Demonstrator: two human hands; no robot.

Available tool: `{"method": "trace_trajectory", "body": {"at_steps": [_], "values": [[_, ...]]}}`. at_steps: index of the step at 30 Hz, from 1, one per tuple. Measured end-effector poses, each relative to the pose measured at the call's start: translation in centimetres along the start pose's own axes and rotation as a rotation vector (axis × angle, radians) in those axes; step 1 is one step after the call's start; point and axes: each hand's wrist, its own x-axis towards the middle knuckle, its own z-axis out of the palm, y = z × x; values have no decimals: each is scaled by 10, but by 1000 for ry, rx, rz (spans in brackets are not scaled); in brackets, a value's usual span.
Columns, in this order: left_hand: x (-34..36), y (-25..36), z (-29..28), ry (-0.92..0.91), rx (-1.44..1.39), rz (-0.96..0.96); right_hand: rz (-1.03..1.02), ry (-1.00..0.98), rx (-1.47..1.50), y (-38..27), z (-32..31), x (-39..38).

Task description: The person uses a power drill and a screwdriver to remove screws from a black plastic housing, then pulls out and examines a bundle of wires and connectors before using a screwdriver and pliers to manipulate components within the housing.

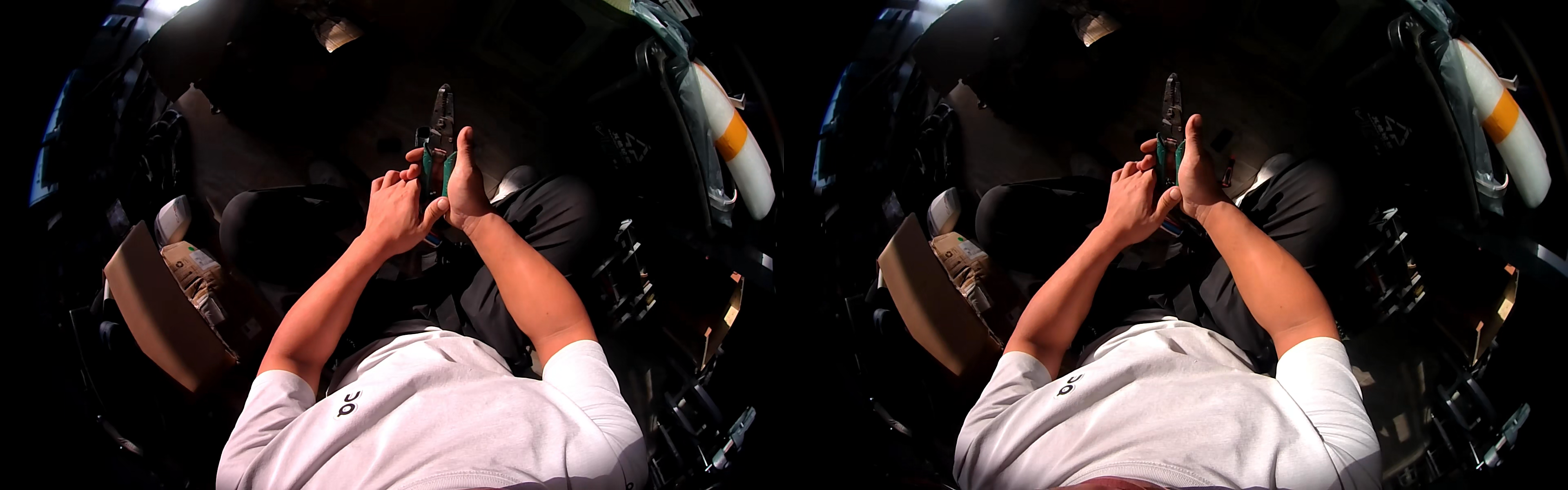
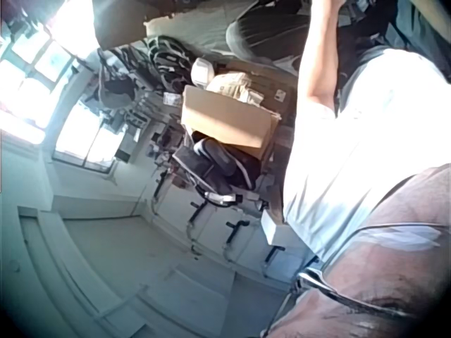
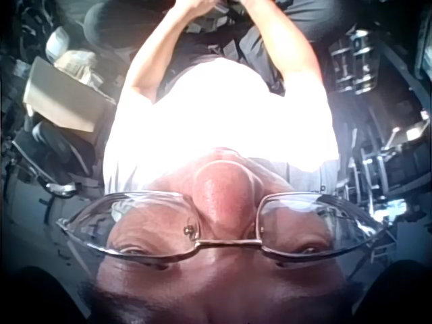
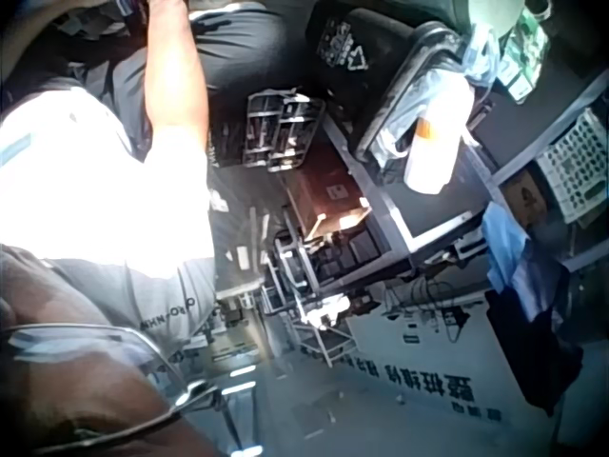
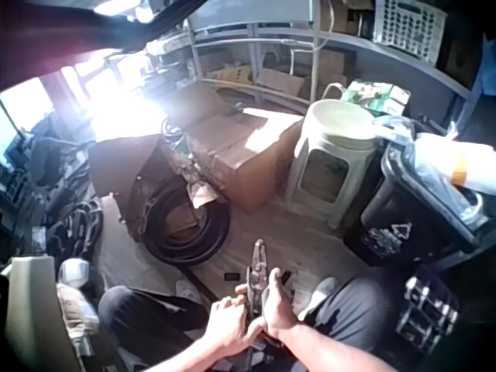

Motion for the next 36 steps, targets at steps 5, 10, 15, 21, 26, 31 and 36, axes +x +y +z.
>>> {"method": "trace_trajectory", "body": {"at_steps": [5,10,15,21,26,31,36], "values": [[-1,2,1,8,3,-6,23,12,5,0,0,2],[0,2,1,11,-10,-18,14,-19,37,3,-5,5],[0,6,-4,5,-12,-27,14,-50,91,1,-3,3],[0,7,-3,28,-9,-16,14,-6,74,-2,0,3],[0,9,-5,25,21,-19,50,9,53,-6,2,2],[0,10,-6,24,-4,-13,42,24,39,-9,4,1],[-1,8,-3,61,-17,-4,79,24,70,-13,8,-3]]}}
